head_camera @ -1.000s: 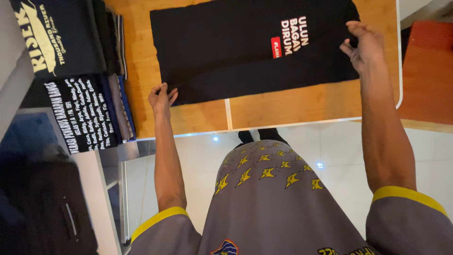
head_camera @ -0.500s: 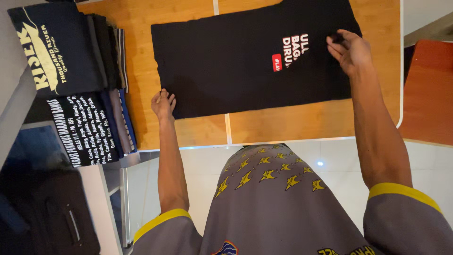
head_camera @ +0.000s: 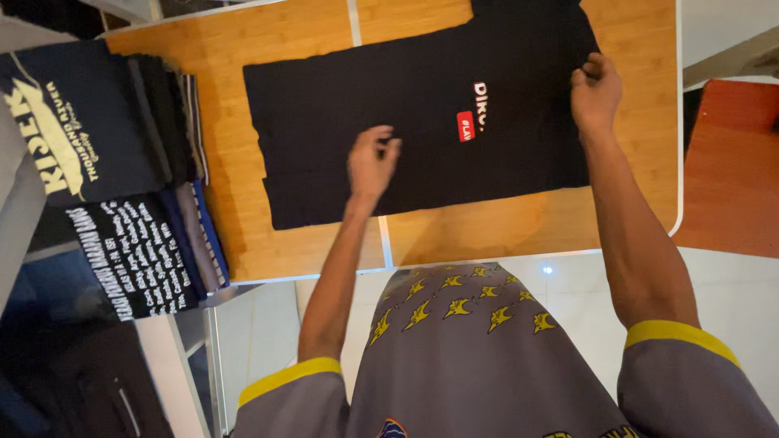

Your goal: The person folds a black t-shirt on a wooden surface and places it into a closet.

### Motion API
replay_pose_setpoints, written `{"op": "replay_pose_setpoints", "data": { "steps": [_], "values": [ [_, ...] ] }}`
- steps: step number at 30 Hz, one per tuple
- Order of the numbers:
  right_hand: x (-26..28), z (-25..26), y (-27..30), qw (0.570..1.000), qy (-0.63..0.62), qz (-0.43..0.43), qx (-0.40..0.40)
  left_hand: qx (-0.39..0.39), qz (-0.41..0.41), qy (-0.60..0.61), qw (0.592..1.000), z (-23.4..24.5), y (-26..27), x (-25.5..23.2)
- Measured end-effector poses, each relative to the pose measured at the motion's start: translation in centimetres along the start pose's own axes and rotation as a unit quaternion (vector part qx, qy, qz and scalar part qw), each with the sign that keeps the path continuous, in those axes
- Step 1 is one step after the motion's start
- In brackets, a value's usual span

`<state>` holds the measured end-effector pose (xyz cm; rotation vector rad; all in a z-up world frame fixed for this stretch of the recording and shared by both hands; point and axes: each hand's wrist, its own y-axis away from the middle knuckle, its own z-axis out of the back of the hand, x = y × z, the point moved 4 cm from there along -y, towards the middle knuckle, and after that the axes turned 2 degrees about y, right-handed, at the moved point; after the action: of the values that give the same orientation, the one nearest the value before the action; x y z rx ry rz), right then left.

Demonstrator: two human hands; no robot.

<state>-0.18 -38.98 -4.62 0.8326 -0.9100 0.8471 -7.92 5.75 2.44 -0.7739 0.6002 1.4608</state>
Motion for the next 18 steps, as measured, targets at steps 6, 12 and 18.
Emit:
{"op": "replay_pose_setpoints", "data": {
  "steps": [6, 12, 18],
  "values": [
    [0.5, 0.2, 0.1, 0.947, 0.265, 0.171, -0.063, 0.160, -0.071, 0.043, 0.984, -12.3, -2.8, -6.5],
    [0.0, -0.3, -1.7, 0.955, 0.276, 0.103, -0.016, 0.229, -0.162, -0.103, 0.954, -16.5, -5.7, -10.5],
    [-0.4, -0.3, -4.0, 0.976, 0.209, 0.050, -0.023, 0.139, -0.053, -0.064, 0.987, -18.8, -9.0, -9.4]
  ]
}}
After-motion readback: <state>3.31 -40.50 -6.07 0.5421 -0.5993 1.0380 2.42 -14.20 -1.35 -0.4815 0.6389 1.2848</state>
